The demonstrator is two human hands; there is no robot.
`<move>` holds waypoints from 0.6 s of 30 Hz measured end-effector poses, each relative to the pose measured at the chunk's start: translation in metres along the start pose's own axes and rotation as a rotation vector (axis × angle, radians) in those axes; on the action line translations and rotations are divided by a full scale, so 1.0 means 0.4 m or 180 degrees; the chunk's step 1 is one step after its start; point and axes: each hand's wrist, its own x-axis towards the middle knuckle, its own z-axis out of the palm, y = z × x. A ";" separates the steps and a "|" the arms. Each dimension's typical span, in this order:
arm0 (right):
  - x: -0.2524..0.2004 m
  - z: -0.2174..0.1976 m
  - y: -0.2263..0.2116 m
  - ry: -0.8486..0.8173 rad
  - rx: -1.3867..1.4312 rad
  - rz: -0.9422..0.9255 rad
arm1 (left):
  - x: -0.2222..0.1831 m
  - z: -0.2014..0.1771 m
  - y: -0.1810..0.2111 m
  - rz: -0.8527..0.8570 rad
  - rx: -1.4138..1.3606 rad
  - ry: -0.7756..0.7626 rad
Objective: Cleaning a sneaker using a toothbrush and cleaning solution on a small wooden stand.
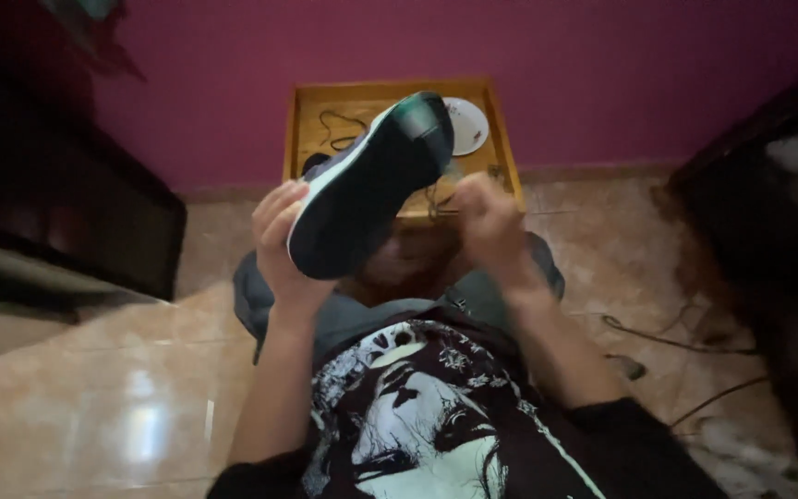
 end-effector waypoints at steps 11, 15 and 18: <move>-0.002 0.031 0.004 -0.0168 -0.0180 -0.0388 | -0.021 0.007 -0.056 -0.0089 -0.0143 0.0146; -0.105 0.102 -0.114 -0.0582 0.0449 -0.0764 | -0.045 0.015 -0.059 -0.0334 -0.0159 0.0170; -0.100 0.077 -0.127 -0.0631 0.0335 -0.0775 | -0.048 0.019 -0.042 -0.0472 -0.0264 0.0194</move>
